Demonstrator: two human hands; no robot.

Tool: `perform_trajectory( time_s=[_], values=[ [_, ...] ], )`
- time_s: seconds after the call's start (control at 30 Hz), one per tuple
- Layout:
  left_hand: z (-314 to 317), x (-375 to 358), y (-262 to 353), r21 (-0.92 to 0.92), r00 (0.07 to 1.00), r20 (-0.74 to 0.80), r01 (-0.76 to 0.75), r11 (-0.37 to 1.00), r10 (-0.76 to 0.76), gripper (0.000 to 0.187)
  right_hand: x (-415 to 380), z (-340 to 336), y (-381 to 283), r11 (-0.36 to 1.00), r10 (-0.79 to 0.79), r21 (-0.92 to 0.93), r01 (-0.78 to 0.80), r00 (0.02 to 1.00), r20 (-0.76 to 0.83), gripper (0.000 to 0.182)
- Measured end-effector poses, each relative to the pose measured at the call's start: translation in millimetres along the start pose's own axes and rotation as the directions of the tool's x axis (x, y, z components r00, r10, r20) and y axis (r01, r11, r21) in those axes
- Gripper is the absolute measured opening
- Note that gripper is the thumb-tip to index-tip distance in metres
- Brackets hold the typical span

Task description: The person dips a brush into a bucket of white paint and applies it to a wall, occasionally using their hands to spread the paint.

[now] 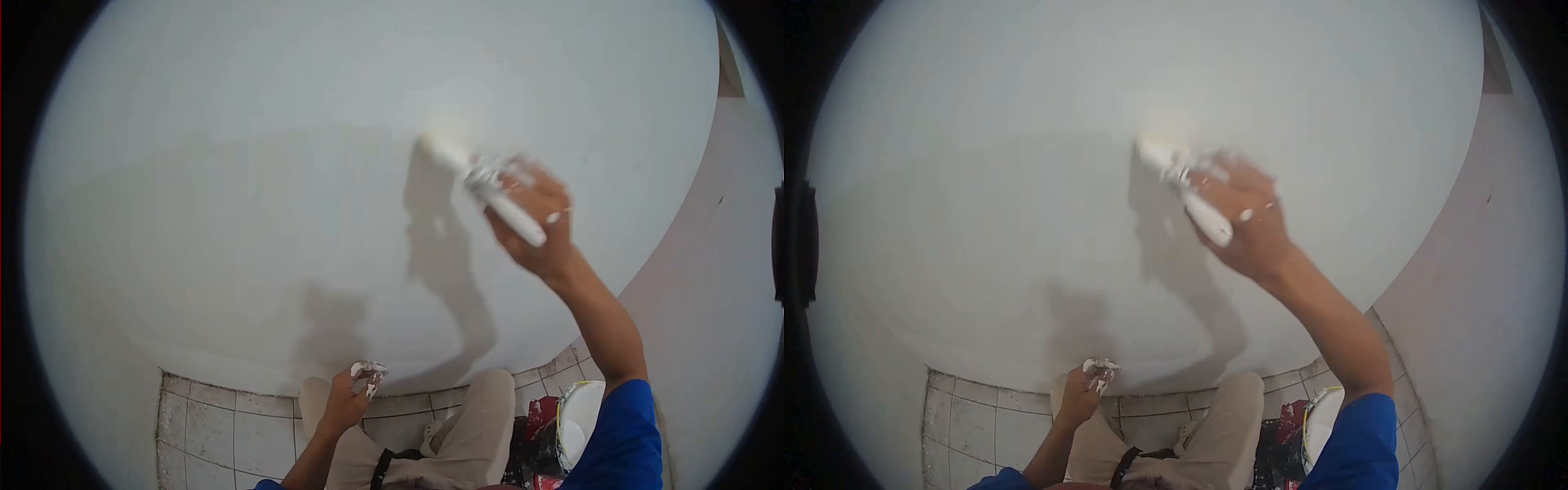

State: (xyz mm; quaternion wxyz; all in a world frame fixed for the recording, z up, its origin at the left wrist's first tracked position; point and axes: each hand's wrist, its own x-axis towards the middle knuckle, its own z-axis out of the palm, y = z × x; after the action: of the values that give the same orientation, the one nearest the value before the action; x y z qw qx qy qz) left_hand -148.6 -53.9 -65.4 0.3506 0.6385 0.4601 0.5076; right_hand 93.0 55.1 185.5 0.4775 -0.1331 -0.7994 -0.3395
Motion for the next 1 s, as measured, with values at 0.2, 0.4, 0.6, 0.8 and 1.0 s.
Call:
perform_trajectory(
  time_s=[0.2,0.4,0.6,0.8,1.0],
  values=[
    [-21,11,8,-0.051,0.999,-0.015,-0.029,0.998,0.028,0.012,-36,57,-38,0.994,-0.068,-0.050,0.093,0.923,0.380,0.031],
    [-32,3,6,-0.012,0.999,-0.043,-0.008,1.000,0.007,0.012,-57,65,-61,0.911,0.017,0.171,-0.374,0.450,0.893,0.026],
    [-35,6,4,-0.027,0.997,-0.074,-0.007,1.000,0.005,0.013,50,32,-9,0.998,-0.014,0.058,0.013,0.999,0.030,0.031],
    [-32,11,11,-0.029,0.997,-0.039,-0.065,0.997,0.064,0.013,-61,117,-72,0.986,-0.104,-0.080,0.144,0.922,0.373,0.031],
    [-49,3,11,0.009,0.997,-0.059,-0.053,0.999,0.053,0.013,-42,118,-85,0.783,0.085,0.304,-0.542,0.577,0.812,0.027]
  ],
)
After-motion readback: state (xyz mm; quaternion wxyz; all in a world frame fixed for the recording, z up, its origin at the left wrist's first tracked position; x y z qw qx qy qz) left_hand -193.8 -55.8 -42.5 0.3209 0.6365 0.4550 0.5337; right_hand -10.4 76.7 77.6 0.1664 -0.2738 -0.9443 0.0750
